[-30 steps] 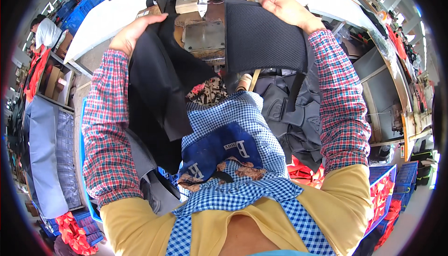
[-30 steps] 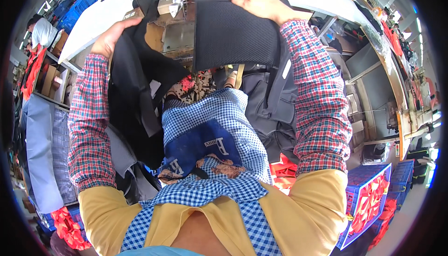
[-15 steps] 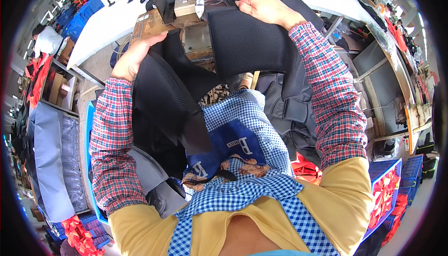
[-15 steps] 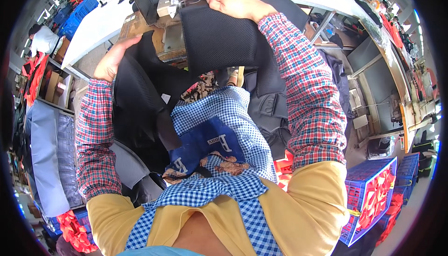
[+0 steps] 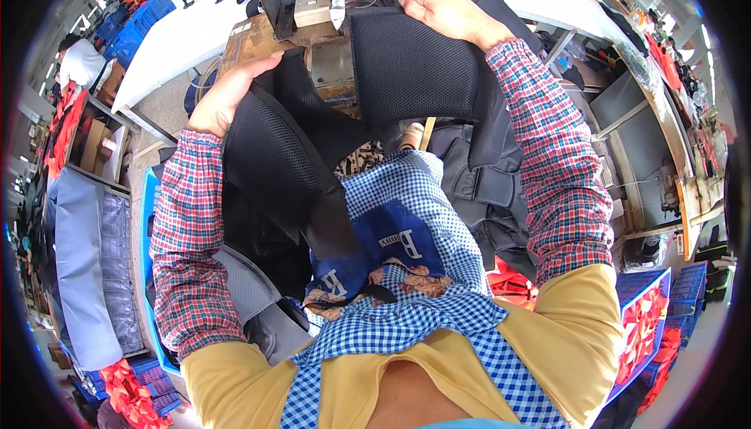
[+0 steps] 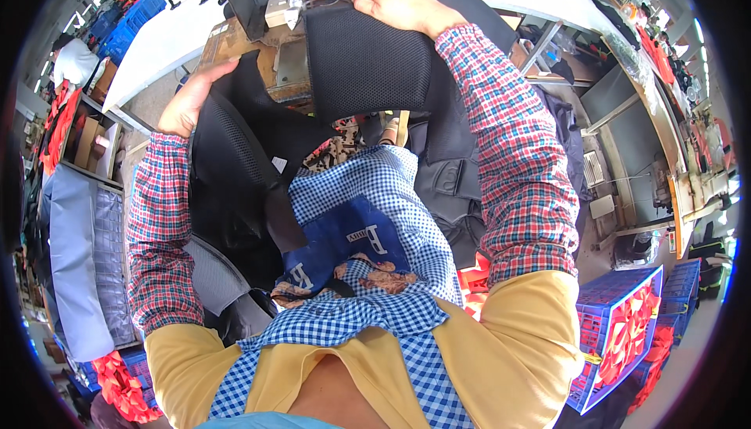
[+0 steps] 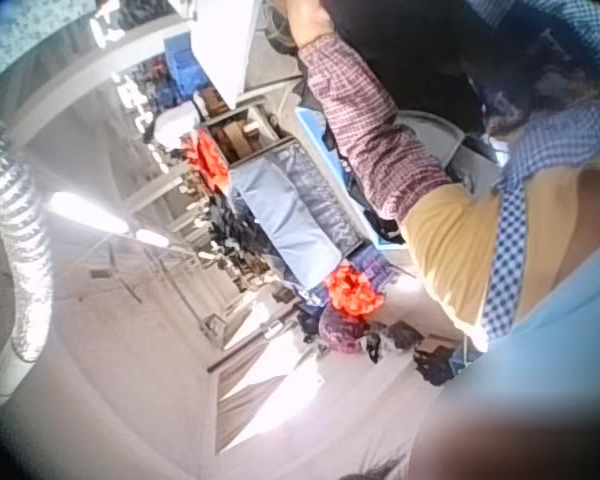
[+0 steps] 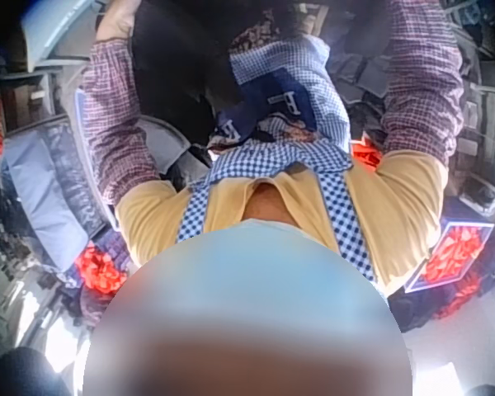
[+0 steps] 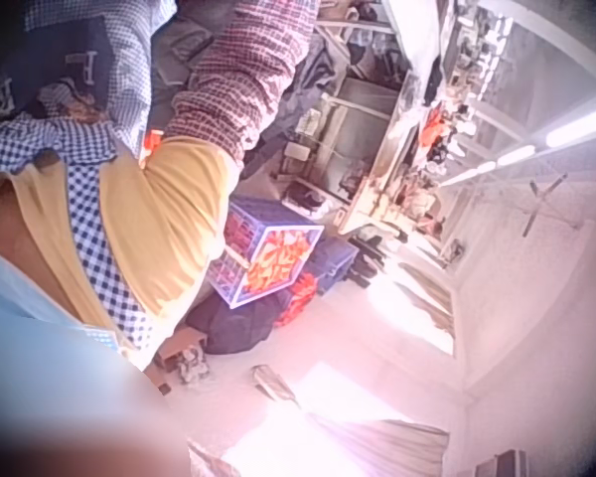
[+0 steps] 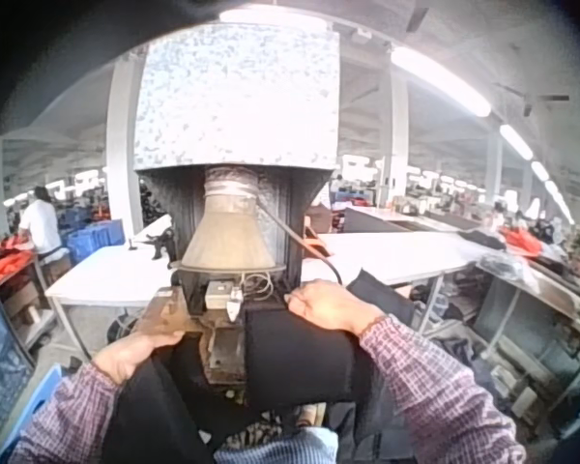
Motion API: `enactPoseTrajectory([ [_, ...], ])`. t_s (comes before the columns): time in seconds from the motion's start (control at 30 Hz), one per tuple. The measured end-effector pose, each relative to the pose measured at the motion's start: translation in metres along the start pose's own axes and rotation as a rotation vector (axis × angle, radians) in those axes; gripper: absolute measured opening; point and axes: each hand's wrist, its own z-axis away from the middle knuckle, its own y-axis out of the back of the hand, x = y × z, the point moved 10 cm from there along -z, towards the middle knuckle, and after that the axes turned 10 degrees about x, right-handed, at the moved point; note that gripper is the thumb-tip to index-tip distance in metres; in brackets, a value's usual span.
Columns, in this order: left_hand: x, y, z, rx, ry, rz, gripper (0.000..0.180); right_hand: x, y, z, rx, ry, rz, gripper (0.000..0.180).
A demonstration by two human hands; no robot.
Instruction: Sewing and assembling black fabric components, likely for a backpack or vest, using an industrial sewing machine.
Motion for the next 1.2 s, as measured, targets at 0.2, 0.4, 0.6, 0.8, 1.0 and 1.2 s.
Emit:
enactPoseTrajectory([
  [0.2,0.009,0.000,-0.001,0.008,-0.125,-0.127,0.050,-0.003,0.007,-0.003,0.014,-0.055,-0.005,0.048],
  [0.4,-0.004,-0.020,0.012,-0.046,-0.054,0.022,0.055,0.014,0.046,0.034,0.124,-0.171,0.064,0.048],
  [0.6,0.006,-0.029,0.021,-0.029,-0.199,-0.230,0.054,0.058,0.123,0.140,0.281,-0.560,0.158,0.048],
  [0.8,0.005,-0.015,-0.025,-0.009,-0.023,0.100,0.051,0.056,0.176,0.264,0.434,-0.834,0.143,0.043],
  [1.0,0.000,-0.020,-0.056,-0.033,0.035,0.120,0.052,0.050,0.189,0.379,0.434,-1.003,0.416,0.038],
  [1.2,0.009,-0.024,-0.071,0.073,-0.095,-0.053,0.045,0.057,0.207,0.453,0.497,-1.206,0.466,0.039],
])
